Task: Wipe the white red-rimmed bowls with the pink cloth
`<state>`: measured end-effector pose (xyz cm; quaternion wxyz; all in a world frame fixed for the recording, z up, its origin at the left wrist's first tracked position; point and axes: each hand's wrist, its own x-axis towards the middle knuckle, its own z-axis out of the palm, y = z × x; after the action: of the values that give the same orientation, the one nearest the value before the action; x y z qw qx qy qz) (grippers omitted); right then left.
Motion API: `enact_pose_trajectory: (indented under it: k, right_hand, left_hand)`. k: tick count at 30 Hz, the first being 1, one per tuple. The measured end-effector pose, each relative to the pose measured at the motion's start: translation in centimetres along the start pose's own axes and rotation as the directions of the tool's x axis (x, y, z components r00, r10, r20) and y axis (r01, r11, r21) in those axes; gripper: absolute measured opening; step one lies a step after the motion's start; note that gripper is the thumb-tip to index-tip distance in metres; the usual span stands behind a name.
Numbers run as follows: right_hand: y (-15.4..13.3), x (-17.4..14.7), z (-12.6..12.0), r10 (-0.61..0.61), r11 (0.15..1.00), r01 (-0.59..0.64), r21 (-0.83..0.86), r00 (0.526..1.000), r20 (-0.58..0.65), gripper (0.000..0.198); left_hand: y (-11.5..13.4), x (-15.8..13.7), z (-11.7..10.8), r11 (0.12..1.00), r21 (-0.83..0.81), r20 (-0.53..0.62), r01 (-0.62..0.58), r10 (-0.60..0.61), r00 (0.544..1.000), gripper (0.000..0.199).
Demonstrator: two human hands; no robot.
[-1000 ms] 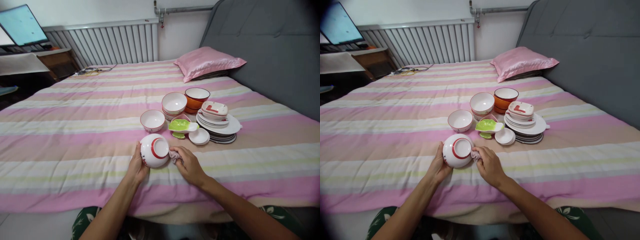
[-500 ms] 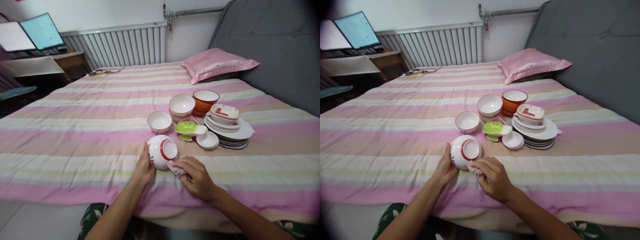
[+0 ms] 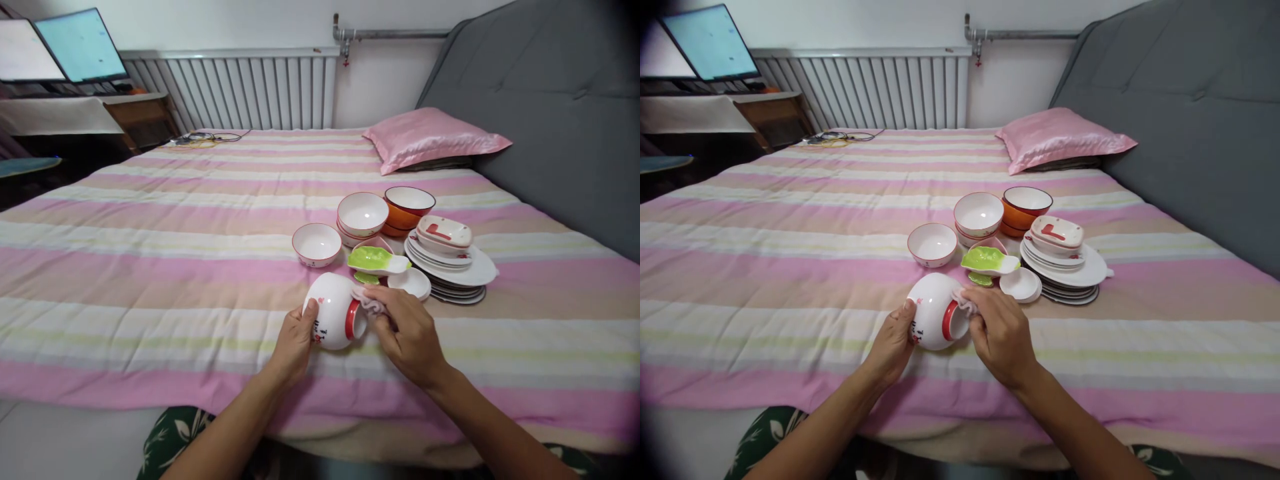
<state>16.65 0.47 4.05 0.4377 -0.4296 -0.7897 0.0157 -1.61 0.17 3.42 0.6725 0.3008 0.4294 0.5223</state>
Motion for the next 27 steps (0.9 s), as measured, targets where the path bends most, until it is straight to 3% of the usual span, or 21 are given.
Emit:
enact_pose_trajectory:
  k: [10,21,27]
  right_hand:
    - [-0.5,0.4,0.1,-0.050,0.999,0.051,-0.016,0.996,0.073,0.037]
    - [-1.5,0.1,-0.1,-0.271,0.944,0.293,-0.153,0.951,0.148,0.030]
    - [-1.7,-0.2,0.2,-0.293,0.950,0.305,-0.064,0.944,0.151,0.030]
  left_hand:
    - [-0.1,0.1,-0.1,1.000,-0.020,0.024,-0.003,0.004,1.000,0.044]
    - [0.0,0.1,-0.1,1.000,-0.026,0.011,0.008,-0.007,1.000,0.044]
    - [-0.1,0.2,-0.3,0.998,-0.059,0.036,0.006,-0.004,0.999,0.044]
